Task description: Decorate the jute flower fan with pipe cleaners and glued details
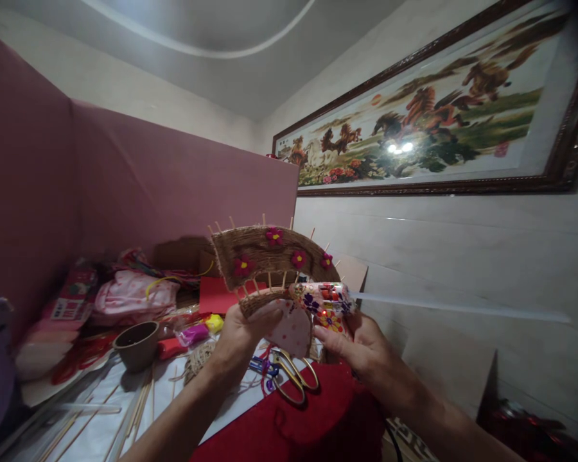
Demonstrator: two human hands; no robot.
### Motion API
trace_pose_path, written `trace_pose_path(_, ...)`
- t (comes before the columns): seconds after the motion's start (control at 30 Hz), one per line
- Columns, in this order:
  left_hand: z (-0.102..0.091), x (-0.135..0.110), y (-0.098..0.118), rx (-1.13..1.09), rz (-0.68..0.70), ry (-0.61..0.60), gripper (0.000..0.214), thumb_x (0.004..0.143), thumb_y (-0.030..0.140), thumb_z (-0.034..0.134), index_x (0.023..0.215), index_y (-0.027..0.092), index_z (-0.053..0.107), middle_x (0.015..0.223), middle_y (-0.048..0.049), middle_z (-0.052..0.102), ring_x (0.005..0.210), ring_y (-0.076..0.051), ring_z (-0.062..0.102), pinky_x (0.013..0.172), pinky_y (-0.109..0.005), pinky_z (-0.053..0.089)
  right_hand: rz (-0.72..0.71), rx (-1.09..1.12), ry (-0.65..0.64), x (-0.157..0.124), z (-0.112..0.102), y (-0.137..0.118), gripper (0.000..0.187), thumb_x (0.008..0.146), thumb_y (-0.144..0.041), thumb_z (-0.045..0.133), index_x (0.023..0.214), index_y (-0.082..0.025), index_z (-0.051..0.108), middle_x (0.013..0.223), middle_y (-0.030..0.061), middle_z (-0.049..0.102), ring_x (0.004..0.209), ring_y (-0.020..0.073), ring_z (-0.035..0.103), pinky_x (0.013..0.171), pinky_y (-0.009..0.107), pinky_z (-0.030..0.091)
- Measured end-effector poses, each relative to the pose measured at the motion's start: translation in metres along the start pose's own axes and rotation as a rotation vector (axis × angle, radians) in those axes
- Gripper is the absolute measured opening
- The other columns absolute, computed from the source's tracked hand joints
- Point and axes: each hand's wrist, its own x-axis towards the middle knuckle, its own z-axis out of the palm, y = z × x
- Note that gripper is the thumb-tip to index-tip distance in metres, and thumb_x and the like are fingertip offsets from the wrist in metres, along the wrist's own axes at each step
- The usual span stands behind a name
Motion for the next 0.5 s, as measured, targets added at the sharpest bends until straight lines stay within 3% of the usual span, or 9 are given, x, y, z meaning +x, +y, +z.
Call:
trace_pose_path(0.1, -0.002, 0.0008, -0.0012, 0.005, -0.006, -0.019, 0.03, 0.074, 0.028, 0.066, 0.102, 0.018, 0.067, 0.103, -0.0111, 0.07, 0.091, -0.023, 0.063, 0.082, -0.037, 0.047, -0.023, 0.013, 0.005, 0.0008, 0.0012, -0.0016, 0.031, 0.085, -0.033, 0.054, 0.114, -0.022, 0.06, 0.105, 0.0051, 0.065, 0.098, 0.0205, 0.057, 0.093, 0.038, 0.043)
trace_pose_path(0.3, -0.0016, 0.0009, -0.0018, 0.003, -0.007, 0.001, 0.029, 0.072, 0.028, 0.067, 0.099, 0.017, 0.068, 0.099, -0.0107, 0.071, 0.087, -0.022, 0.064, 0.079, -0.035, 0.048, -0.03, 0.029, -0.013, 0.0017, 0.0014, -0.0048, 0.03, 0.085, -0.032, 0.054, 0.112, -0.022, 0.061, 0.114, 0.0056, 0.062, 0.104, 0.0206, 0.056, 0.096, 0.037, 0.041)
trace_pose_path(0.5, -0.0012, -0.0001, 0.0, -0.005, -0.002, -0.019, 0.029, 0.073, 0.028, 0.067, 0.1, 0.018, 0.068, 0.101, -0.0111, 0.07, 0.09, -0.023, 0.063, 0.081, -0.036, 0.048, 0.007, 0.025, -0.009, -0.0002, 0.0002, -0.0011, 0.029, 0.085, -0.034, 0.054, 0.111, -0.022, 0.061, 0.108, 0.0049, 0.063, 0.091, 0.0182, 0.058, 0.09, 0.036, 0.045)
